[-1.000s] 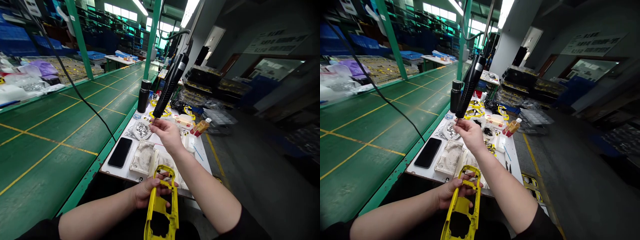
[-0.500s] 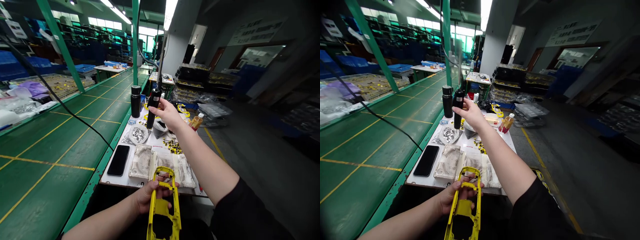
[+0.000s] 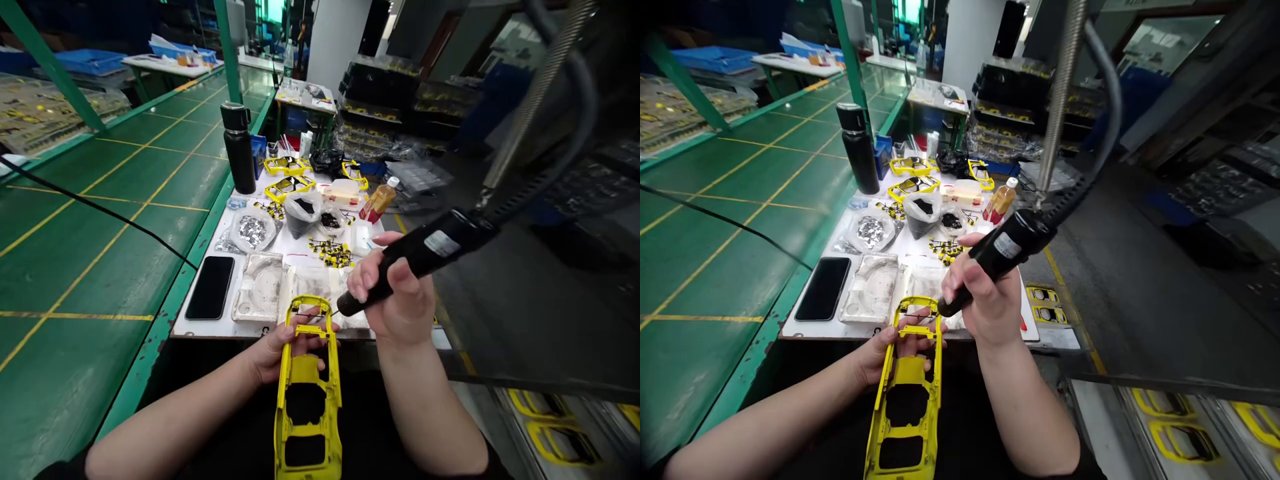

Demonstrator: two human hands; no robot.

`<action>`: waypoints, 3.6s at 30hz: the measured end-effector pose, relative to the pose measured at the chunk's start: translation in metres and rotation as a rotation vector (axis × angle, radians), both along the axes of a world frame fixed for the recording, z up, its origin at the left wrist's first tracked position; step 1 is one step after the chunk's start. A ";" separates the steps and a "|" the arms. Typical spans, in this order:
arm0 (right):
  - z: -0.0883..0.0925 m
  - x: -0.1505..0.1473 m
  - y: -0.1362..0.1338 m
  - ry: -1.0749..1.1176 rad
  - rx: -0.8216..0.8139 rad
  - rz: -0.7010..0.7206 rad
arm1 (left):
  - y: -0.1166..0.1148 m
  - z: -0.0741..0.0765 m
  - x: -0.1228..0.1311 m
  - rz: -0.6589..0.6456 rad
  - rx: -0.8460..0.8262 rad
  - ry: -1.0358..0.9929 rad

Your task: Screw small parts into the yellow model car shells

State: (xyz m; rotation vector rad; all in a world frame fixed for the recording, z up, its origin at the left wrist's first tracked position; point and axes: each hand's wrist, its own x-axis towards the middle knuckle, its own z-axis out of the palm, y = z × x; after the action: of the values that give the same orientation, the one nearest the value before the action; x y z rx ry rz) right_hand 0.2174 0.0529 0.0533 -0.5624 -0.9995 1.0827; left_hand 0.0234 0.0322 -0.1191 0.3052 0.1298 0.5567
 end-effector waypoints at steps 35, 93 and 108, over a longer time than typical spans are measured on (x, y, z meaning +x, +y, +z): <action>-0.036 -0.005 0.014 -0.058 -0.044 -0.035 | 0.000 0.002 0.000 -0.010 0.001 0.034; -0.046 -0.015 0.007 -0.123 -0.165 -0.194 | -0.002 0.002 -0.003 0.001 -0.002 0.042; -0.040 -0.016 0.010 -0.114 -0.171 -0.153 | -0.002 0.002 -0.003 0.001 -0.003 0.043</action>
State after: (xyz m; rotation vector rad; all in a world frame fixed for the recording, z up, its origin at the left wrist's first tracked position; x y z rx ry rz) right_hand 0.2012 0.0626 0.0132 -0.8344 -0.9510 1.0132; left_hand 0.0208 0.0301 -0.1175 0.3143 0.1728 0.5515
